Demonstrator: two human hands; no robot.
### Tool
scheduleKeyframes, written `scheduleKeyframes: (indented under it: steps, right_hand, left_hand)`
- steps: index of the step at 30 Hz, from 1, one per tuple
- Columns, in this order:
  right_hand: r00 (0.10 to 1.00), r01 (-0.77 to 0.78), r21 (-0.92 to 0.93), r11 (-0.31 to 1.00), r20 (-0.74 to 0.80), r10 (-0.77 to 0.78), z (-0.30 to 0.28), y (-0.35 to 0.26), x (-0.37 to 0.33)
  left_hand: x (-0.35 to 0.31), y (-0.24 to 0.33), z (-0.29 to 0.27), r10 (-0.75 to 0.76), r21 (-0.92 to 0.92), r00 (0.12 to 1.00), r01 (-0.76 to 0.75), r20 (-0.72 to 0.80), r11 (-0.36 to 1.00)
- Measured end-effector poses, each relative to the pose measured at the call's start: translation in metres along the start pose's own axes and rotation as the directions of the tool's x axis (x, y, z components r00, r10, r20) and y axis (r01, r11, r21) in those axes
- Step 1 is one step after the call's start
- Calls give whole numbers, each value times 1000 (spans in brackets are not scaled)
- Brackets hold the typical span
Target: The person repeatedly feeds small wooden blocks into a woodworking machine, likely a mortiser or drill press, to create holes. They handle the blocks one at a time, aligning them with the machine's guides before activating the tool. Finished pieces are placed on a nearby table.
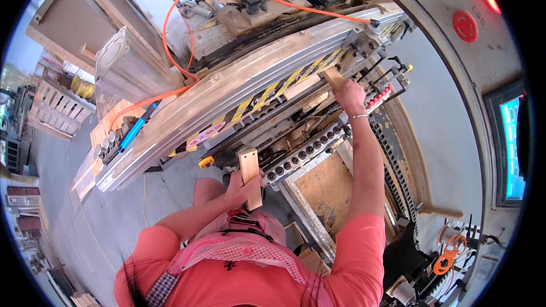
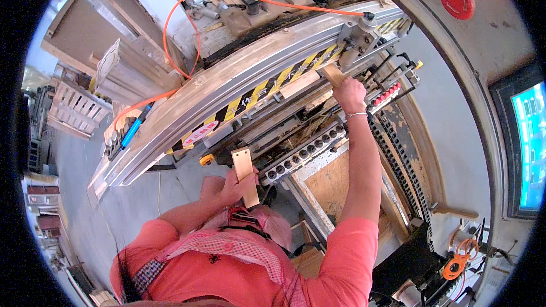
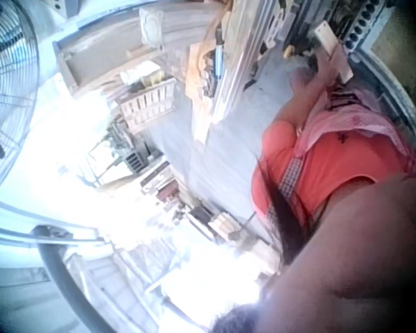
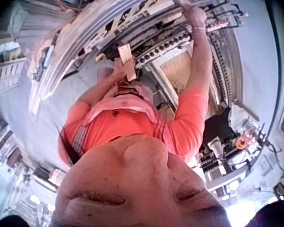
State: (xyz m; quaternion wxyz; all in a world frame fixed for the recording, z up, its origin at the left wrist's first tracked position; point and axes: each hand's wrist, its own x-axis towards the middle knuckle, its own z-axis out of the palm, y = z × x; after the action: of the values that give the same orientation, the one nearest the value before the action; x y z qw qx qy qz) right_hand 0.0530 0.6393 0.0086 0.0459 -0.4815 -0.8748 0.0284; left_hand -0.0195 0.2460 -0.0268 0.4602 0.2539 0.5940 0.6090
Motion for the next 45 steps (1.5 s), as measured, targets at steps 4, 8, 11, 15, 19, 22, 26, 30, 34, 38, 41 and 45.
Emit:
scheduleKeyframes:
  steps: [4, 8, 11, 15, 19, 22, 26, 30, 34, 38, 41, 45]
  right_hand:
    - [1000, 11, 4, 1000, 20, -11, -11, -5, -4]
    - [996, 7, -2, 1000, 84, -7, -6, 0, 0]
    - [998, 2, -12, 1000, 68, -1, -11, -8, -2]
    - [996, 58, -72, 996, 75, -53, -5, -9, 3]
    - [989, 142, -217, 966, -15, -149, 18, 24, 12]
    - [992, 121, -187, 975, 65, -110, 6, -10, 5]
    - [987, 160, -119, 980, 22, -158, 6, 12, 3]
    - [961, 157, -73, 985, -218, -170, 5, -2, -21]
    - [943, 141, 5, 990, -306, -133, 9, -4, -61]
    - [981, 150, 76, 986, -137, -139, 6, -24, -99]
    - [985, 174, 70, 982, 2, -174, 0, -33, -143]
    - [946, 318, 113, 941, 30, -323, 4, -19, -194]
  left_hand:
    - [0, -1, 0, -7, 18, 1000, 7, -1, 1000]
    - [0, -4, 1, 17, -21, 1000, -17, -3, 1000]
    - [-1, -7, -1, 6, -56, 1000, -5, 7, 998]
    - [-6, -17, -7, 36, 77, 998, -32, -53, 997]
    - [-33, 2, -22, 44, -107, 995, -54, -91, 993]
    - [-79, 4, -55, 20, -138, 966, -57, -257, 989]
    - [-149, 20, -119, -43, -72, 839, 4, -542, 997]
    - [-193, 36, -203, 52, 40, 383, -39, -922, 998]
    - [-225, 43, -353, 130, 122, 197, -52, -972, 991]
    - [-233, 0, -522, 100, 59, 198, -199, -975, 978]
    - [-212, 9, -581, 73, 50, 210, -110, -975, 993]
    - [-168, -14, -655, 86, 107, 223, 80, -971, 991]
